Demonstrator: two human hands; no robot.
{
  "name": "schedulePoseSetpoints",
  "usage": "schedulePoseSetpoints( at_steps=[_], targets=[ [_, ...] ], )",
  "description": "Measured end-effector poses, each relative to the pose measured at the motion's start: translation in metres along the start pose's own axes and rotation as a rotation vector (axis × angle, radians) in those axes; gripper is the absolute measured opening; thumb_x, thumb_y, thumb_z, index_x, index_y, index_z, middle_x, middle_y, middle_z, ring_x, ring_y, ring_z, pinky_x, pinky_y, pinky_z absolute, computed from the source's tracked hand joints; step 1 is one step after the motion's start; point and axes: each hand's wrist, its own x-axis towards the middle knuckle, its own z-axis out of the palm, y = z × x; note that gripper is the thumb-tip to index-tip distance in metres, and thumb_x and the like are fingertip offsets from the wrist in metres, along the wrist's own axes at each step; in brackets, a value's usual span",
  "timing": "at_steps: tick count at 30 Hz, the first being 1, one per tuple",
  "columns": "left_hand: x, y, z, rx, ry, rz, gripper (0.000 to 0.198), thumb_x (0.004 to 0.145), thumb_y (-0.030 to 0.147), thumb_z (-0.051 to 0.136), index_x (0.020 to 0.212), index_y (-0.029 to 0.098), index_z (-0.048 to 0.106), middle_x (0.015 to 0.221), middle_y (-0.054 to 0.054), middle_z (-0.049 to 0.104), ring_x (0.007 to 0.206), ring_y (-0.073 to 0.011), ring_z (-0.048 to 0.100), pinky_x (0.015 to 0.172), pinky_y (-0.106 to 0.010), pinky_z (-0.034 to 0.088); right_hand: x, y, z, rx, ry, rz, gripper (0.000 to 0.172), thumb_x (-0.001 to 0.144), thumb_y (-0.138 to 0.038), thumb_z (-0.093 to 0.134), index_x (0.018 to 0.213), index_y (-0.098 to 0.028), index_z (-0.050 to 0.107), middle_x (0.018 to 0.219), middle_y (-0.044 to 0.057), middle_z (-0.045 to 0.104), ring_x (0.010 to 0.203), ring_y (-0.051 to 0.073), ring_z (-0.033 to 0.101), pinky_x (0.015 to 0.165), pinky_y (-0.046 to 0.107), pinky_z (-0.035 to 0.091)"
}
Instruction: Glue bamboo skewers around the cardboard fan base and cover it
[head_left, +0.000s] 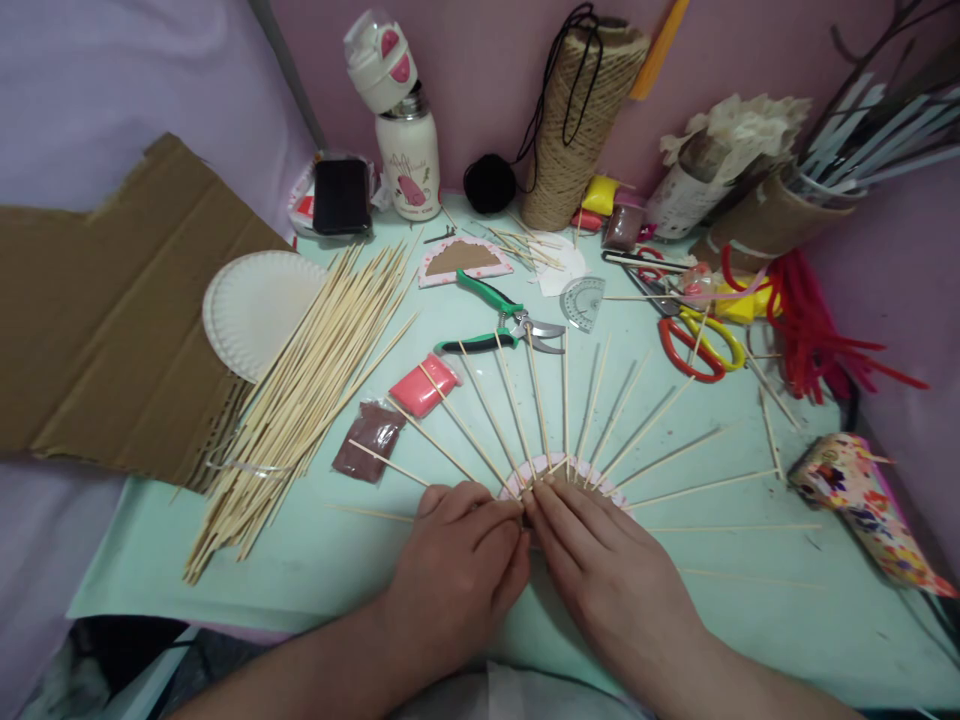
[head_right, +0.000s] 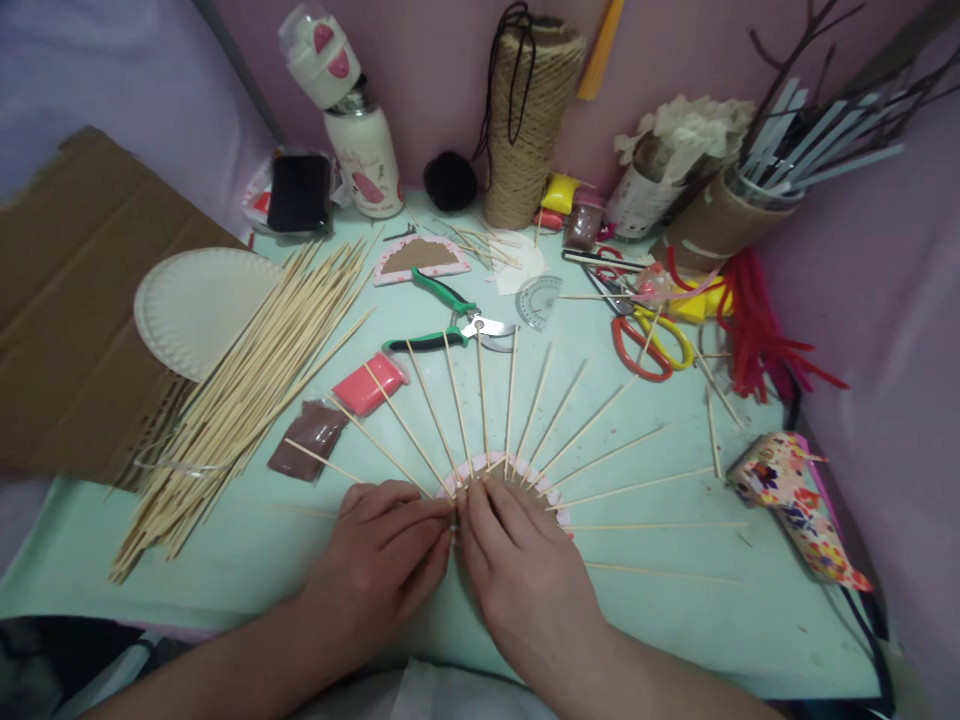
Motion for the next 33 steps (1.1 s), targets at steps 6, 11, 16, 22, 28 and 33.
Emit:
schedulePoseSetpoints(
  at_steps=[6,11,16,22,28,33],
  targets=[
    [0.0003,0.0004,-0.0002,0.016,-0.005,0.006,0.018,0.092,0.015,0.053,0.081,0.017,0.067,0.088,-0.001,0.076,0.079,-0.0181,0.06,0.07,-0.037,0.043,-0.0018,-0.0004,0.0006,0.004,-0.023,0.013,0.03,0.091,-0.013,0.054,0.117,-0.007,0.069,0.121,0.015,0.07,0.115,0.027,0.061,0.096,0.041,0.053],
    [0.0008,0.0002,-0.0011,0.024,-0.012,0.013,0.019,0.093,0.016,0.053,0.081,0.017,0.067,0.088,-0.002,0.076,0.078,-0.0182,0.061,0.07,-0.037,0.044,-0.0007,-0.0006,0.0,-0.002,-0.012,0.002,0.031,0.092,-0.011,0.051,0.116,-0.007,0.07,0.119,0.014,0.071,0.113,0.027,0.063,0.094,0.041,0.055],
    [-0.0005,-0.0001,0.0001,0.015,-0.004,0.007,0.016,0.092,0.015,0.054,0.082,0.016,0.067,0.088,-0.001,0.076,0.08,-0.0186,0.06,0.071,-0.038,0.044,-0.0007,-0.0009,0.0007,0.003,-0.015,0.012,0.031,0.094,-0.012,0.049,0.116,-0.006,0.07,0.121,0.013,0.071,0.113,0.028,0.063,0.095,0.041,0.054],
    [-0.0003,0.0001,-0.0006,0.019,-0.004,0.011,0.019,0.093,0.015,0.053,0.081,0.017,0.067,0.088,-0.002,0.076,0.079,-0.0176,0.061,0.07,-0.037,0.044,0.0017,-0.0002,-0.0012,-0.005,-0.01,0.0,0.031,0.094,-0.011,0.047,0.115,-0.006,0.07,0.119,0.013,0.071,0.111,0.026,0.063,0.095,0.04,0.054],
    [0.001,0.0001,-0.001,0.013,-0.008,0.012,0.018,0.092,0.014,0.053,0.08,0.016,0.066,0.089,-0.001,0.076,0.079,-0.018,0.06,0.069,-0.037,0.043,0.0023,-0.0002,-0.0014,-0.01,0.007,0.018,0.034,0.096,-0.011,0.043,0.113,-0.007,0.071,0.118,0.011,0.072,0.11,0.026,0.063,0.095,0.039,0.053],
    [0.0,-0.0001,0.001,-0.007,0.001,0.005,0.017,0.092,0.014,0.054,0.081,0.015,0.067,0.088,-0.001,0.075,0.079,-0.0185,0.059,0.07,-0.037,0.042,0.0016,-0.0007,-0.0004,-0.007,0.015,0.016,0.033,0.095,-0.012,0.044,0.113,-0.007,0.071,0.117,0.011,0.072,0.109,0.026,0.064,0.093,0.04,0.054]
  ],
)
